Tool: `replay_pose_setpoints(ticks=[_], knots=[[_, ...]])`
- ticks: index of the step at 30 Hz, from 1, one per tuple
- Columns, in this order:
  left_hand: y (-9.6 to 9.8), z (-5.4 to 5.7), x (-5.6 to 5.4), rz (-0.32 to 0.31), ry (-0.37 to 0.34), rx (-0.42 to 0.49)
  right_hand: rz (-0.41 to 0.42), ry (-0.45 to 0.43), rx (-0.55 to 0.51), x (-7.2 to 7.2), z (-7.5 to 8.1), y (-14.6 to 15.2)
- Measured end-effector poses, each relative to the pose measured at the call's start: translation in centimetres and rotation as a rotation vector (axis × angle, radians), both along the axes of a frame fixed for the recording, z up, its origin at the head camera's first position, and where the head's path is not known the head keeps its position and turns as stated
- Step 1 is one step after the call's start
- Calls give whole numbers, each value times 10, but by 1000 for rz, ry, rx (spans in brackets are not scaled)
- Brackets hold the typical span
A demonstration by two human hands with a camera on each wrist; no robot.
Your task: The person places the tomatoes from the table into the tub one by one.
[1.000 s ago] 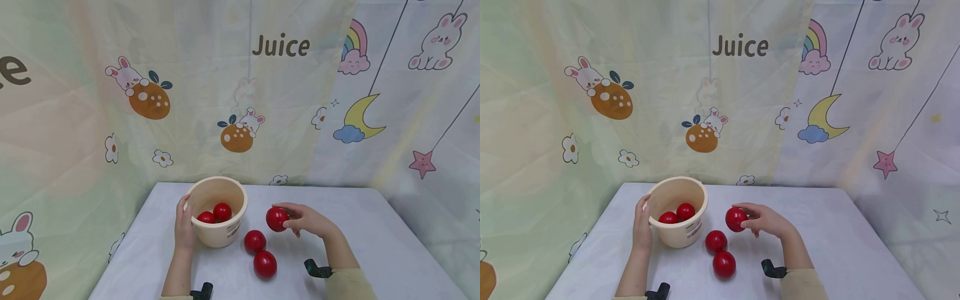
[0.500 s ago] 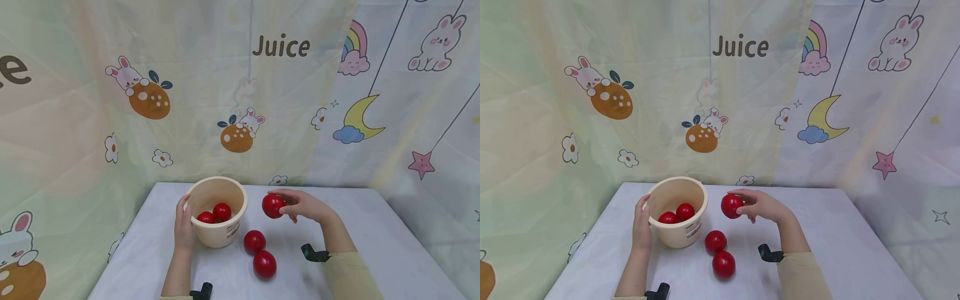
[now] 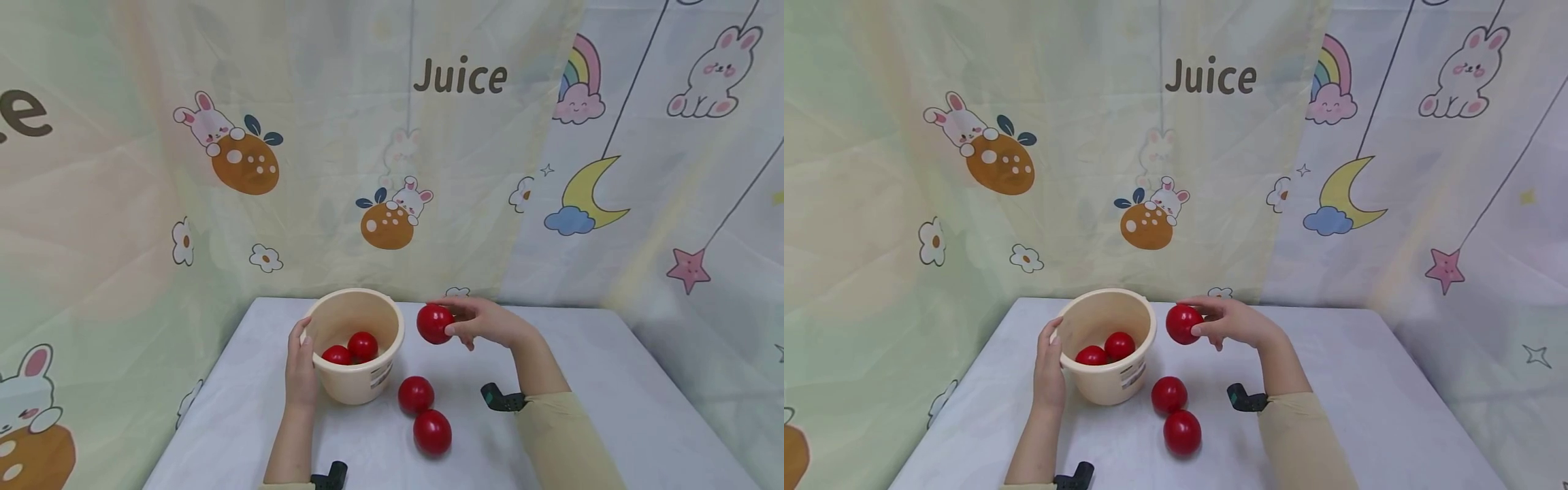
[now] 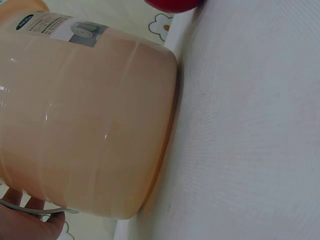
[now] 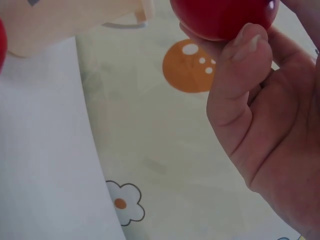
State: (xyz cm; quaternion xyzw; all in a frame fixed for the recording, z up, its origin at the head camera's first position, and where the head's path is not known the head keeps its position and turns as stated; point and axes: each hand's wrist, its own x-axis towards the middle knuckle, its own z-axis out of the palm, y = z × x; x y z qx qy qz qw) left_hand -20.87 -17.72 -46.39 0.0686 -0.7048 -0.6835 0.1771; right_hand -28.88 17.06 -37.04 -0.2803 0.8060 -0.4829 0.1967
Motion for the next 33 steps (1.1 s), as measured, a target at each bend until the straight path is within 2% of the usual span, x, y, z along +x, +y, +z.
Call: replay_pose_setpoints(ticks=[4, 7, 21, 28, 33], knots=[[-3, -12, -7, 3, 20, -7, 27, -5, -4, -4, 3, -7], [-4, -16, -8, 3, 28, -9, 48, -16, -4, -7, 4, -12], [-3, -15, -7, 13, 1, -14, 177, -64, 47, -14, 10, -36], [-4, -15, -7, 10, -13, -16, 188, -124, 111, -20, 16, -51], [-4, -15, -8, 7, -13, -18, 237, -132, 139, -26, 21, -63]])
